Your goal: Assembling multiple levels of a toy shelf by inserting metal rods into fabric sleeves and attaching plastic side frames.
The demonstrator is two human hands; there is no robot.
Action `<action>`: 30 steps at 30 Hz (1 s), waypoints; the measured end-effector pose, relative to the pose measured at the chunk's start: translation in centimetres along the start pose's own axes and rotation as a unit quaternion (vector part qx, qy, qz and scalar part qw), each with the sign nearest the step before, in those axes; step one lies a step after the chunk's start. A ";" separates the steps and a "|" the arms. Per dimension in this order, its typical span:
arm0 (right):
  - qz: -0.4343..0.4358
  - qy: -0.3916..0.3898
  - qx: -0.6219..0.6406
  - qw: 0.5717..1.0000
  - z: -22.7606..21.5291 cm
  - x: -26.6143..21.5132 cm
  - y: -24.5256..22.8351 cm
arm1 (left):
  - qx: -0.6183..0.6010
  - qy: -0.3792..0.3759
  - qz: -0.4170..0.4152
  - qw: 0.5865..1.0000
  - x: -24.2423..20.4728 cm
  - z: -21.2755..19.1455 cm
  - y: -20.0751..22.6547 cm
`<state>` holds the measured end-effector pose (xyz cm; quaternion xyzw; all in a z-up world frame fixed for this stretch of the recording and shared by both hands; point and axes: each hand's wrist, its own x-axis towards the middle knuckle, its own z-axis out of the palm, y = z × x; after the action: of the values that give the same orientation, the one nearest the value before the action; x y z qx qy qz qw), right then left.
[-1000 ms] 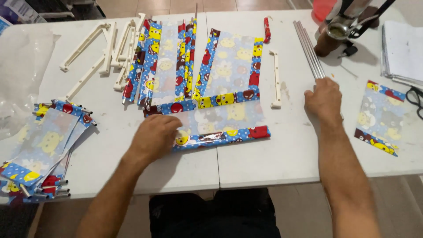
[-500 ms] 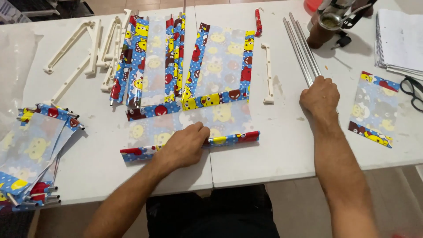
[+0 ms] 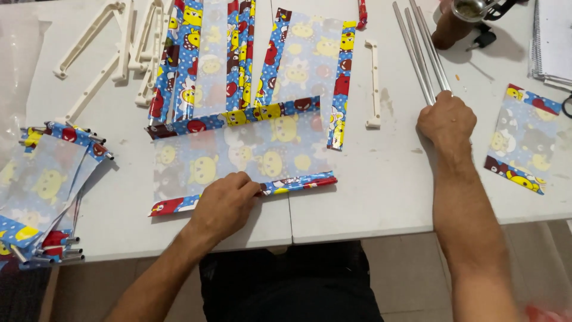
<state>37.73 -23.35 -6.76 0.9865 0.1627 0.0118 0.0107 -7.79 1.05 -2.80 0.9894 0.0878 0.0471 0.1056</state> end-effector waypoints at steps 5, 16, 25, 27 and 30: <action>-0.029 0.033 -0.016 0.999 -1.2 -1.7 -0.5 | 0.031 0.016 0.045 0.998 0.3 2.3 -0.5; -0.445 -0.032 0.456 0.770 -3.3 -10.4 -6.8 | 0.057 0.111 0.027 0.992 0.7 5.5 -2.5; -0.519 -0.120 0.418 0.736 -3.7 -13.3 -10.0 | 0.028 0.108 0.011 0.994 0.9 4.4 -1.9; -0.514 -0.136 0.429 0.731 -3.0 -13.0 -9.6 | 0.043 0.105 0.018 0.993 1.0 4.3 -2.0; -0.516 -0.141 0.442 0.720 -4.3 -13.2 -9.7 | 0.070 0.143 0.021 0.987 0.9 5.4 -2.3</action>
<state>21.95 -18.32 -3.01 0.6328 0.6303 -0.2078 -0.3989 -6.68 2.33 -8.49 0.9791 0.0844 0.1836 0.0218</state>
